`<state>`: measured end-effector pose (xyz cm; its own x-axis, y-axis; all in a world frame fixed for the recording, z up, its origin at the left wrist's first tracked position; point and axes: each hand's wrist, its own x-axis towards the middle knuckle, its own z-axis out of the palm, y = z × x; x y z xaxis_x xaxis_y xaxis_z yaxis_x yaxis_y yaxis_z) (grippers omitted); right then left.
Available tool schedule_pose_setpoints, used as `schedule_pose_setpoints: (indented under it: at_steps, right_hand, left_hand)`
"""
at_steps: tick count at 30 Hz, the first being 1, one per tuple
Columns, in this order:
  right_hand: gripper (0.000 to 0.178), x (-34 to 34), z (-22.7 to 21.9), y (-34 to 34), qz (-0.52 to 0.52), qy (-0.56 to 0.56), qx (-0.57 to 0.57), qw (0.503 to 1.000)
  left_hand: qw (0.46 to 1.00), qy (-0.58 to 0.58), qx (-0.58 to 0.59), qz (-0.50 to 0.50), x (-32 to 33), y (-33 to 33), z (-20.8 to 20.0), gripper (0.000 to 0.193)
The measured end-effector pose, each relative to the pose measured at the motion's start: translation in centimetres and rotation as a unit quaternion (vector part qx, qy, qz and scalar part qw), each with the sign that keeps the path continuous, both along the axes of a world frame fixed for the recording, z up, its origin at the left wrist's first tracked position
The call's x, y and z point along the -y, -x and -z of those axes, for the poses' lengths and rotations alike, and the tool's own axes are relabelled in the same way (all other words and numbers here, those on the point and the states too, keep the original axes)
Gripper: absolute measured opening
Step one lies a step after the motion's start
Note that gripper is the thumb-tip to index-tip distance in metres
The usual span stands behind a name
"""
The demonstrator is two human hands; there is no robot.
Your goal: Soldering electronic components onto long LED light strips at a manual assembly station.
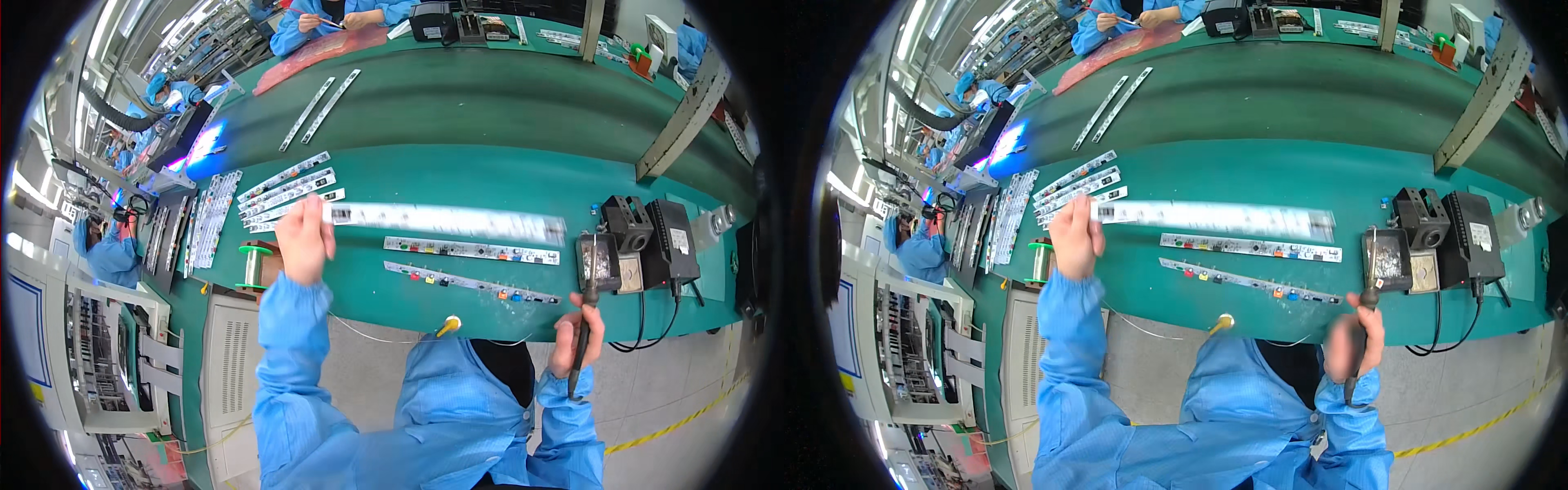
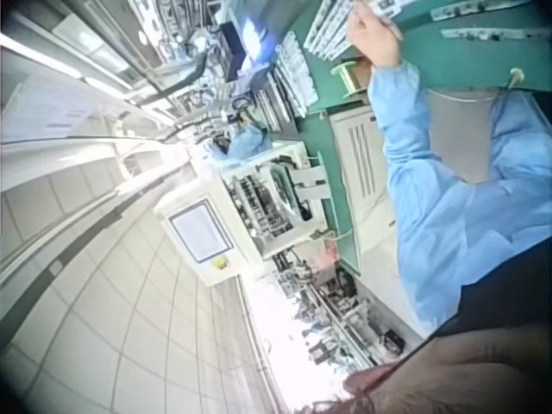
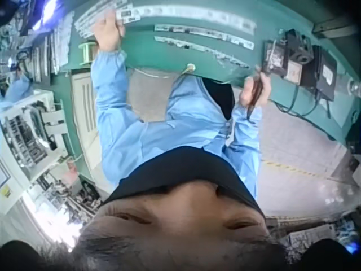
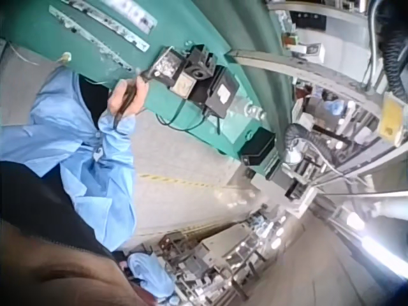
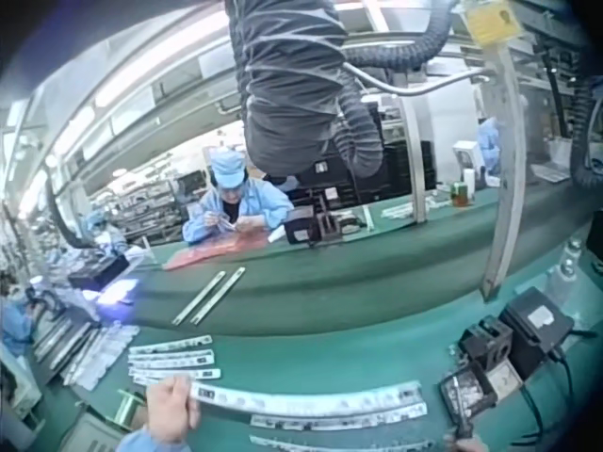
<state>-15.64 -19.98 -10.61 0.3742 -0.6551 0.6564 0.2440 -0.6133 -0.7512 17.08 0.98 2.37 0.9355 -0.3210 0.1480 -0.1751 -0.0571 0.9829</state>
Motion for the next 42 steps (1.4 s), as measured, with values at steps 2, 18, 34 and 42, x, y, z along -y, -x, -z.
schedule_pose_setpoints:
  at_steps: [2,18,34,42]
  right_hand:
    - [0.04,0.2,0.0,0.0,-0.006,-0.004,-0.016,1.0]
    - [0.038,0.0,-2.4,-1.6,0.064,0.056,-0.14,0.987]
    - [0.038,0.0,-2.5,-2.8,0.131,0.09,-0.233,0.959]
    - [0.036,-0.5,-1.8,-1.9,0.112,0.0,-0.169,0.979]
  left_hand:
    - [1.0,-0.015,-0.004,-0.016,1.8,-4.6,0.0,0.035]
    - [0.978,-0.096,-0.185,0.028,16.0,-16.5,8.1,0.02]
    - [0.914,-0.282,0.286,0.065,-0.8,6.3,8.8,0.02]
    - [0.951,-0.226,0.199,0.073,-1.4,6.3,9.1,0.011]
